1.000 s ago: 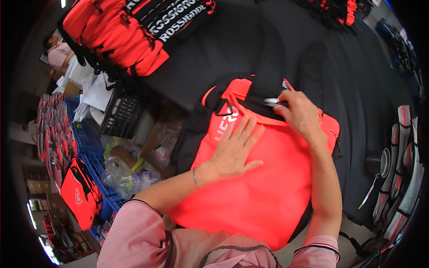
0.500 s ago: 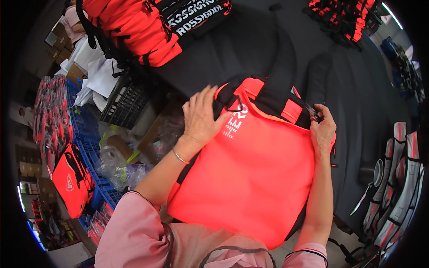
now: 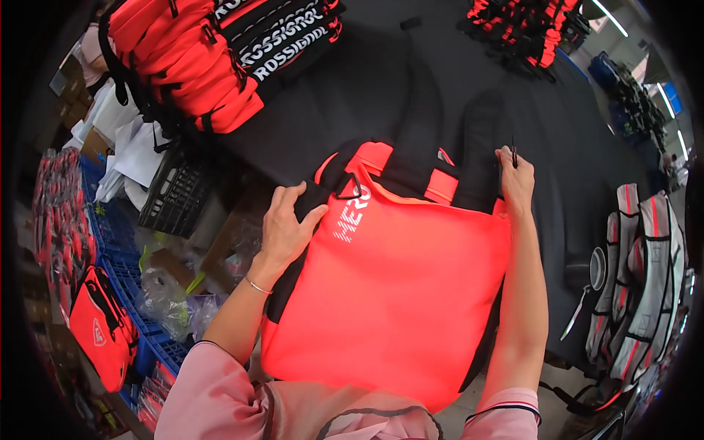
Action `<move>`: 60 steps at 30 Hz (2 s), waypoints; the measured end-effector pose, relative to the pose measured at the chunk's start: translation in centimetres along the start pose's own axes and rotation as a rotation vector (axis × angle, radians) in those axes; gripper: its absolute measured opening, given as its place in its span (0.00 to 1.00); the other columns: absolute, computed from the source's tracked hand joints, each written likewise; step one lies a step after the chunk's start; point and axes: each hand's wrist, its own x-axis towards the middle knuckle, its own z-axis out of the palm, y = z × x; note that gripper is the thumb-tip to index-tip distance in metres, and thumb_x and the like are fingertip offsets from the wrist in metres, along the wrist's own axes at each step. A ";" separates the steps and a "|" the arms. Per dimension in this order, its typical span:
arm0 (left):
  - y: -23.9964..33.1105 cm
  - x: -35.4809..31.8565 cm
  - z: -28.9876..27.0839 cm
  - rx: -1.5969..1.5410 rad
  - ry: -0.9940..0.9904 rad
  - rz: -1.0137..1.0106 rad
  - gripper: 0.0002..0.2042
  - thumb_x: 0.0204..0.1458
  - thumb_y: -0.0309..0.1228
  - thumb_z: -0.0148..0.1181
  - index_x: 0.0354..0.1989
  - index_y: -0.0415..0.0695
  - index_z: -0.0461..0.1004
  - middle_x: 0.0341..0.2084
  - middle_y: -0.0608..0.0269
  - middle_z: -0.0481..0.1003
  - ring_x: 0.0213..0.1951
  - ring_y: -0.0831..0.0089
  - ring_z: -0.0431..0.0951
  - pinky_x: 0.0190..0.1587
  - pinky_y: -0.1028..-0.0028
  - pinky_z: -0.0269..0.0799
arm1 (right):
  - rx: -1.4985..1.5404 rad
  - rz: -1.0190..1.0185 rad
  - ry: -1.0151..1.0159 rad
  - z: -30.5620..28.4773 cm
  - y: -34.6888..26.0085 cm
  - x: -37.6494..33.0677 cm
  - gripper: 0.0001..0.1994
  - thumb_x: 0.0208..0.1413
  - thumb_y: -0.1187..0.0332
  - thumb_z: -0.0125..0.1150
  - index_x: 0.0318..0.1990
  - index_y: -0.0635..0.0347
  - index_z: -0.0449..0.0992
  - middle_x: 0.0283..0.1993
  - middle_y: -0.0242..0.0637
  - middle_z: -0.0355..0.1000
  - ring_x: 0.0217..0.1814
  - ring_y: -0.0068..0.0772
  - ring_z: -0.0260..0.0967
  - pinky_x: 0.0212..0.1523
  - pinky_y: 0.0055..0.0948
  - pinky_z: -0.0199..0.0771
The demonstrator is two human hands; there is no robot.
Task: Inspecting and preparing backpacks at a production or sorting facility.
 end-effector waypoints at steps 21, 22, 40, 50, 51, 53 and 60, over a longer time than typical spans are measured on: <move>12.5 9.2 7.8 -1.133 -0.336 -0.502 0.45 0.53 0.71 0.43 0.55 0.33 0.65 0.55 0.50 0.68 0.57 0.59 0.67 0.59 0.62 0.59 | 0.215 -0.466 -0.459 -3.5 -4.6 -12.9 0.26 0.58 0.87 0.45 0.65 0.64 0.63 0.63 0.46 0.61 0.63 0.35 0.59 0.58 0.28 0.67; 12.7 10.3 9.0 -1.190 -0.154 -0.493 0.40 0.54 0.66 0.47 0.52 0.33 0.67 0.49 0.53 0.70 0.51 0.64 0.69 0.55 0.65 0.62 | 0.332 -0.247 -0.497 -3.4 -4.5 -14.1 0.27 0.60 0.85 0.45 0.68 0.62 0.60 0.67 0.45 0.57 0.67 0.34 0.55 0.62 0.27 0.61; 14.4 -2.4 2.2 -1.140 -0.841 -0.006 0.17 0.59 0.33 0.57 0.52 0.33 0.72 0.36 0.64 0.78 0.40 0.80 0.74 0.44 0.74 0.72 | 0.525 -0.019 -0.258 -8.7 -7.2 -19.8 0.15 0.58 0.70 0.65 0.49 0.69 0.75 0.25 0.26 0.70 0.29 0.14 0.66 0.33 0.18 0.68; 15.7 -5.2 0.3 -0.666 -0.430 0.615 0.20 0.32 0.29 0.77 0.38 0.44 0.82 0.51 0.55 0.74 0.57 0.59 0.69 0.57 0.66 0.66 | 0.913 0.335 -0.590 -9.3 -6.1 -23.0 0.11 0.57 0.63 0.65 0.25 0.54 0.72 0.20 0.20 0.63 0.18 0.12 0.54 0.17 0.17 0.51; 15.3 -5.4 0.7 -0.663 -0.438 0.613 0.20 0.32 0.29 0.77 0.38 0.44 0.82 0.51 0.55 0.74 0.57 0.59 0.69 0.57 0.66 0.66 | 1.019 0.471 -0.594 -7.5 -4.9 -23.7 0.10 0.56 0.62 0.65 0.27 0.53 0.73 0.20 0.21 0.64 0.16 0.12 0.53 0.15 0.18 0.47; 14.3 -5.9 1.5 -0.653 -0.514 0.735 0.18 0.33 0.29 0.77 0.36 0.43 0.82 0.51 0.60 0.75 0.60 0.58 0.65 0.61 0.61 0.62 | 1.029 0.693 -0.695 -8.1 -4.9 -24.7 0.10 0.58 0.59 0.64 0.32 0.54 0.75 0.23 0.23 0.66 0.20 0.13 0.56 0.19 0.19 0.53; 12.6 -8.2 1.6 -0.755 -0.503 0.330 0.13 0.39 0.26 0.75 0.36 0.44 0.83 0.40 0.61 0.79 0.38 0.70 0.80 0.43 0.70 0.78 | 0.692 0.238 -0.269 -10.2 -5.9 -26.8 0.17 0.63 0.62 0.59 0.50 0.68 0.72 0.37 0.31 0.74 0.39 0.19 0.70 0.44 0.20 0.69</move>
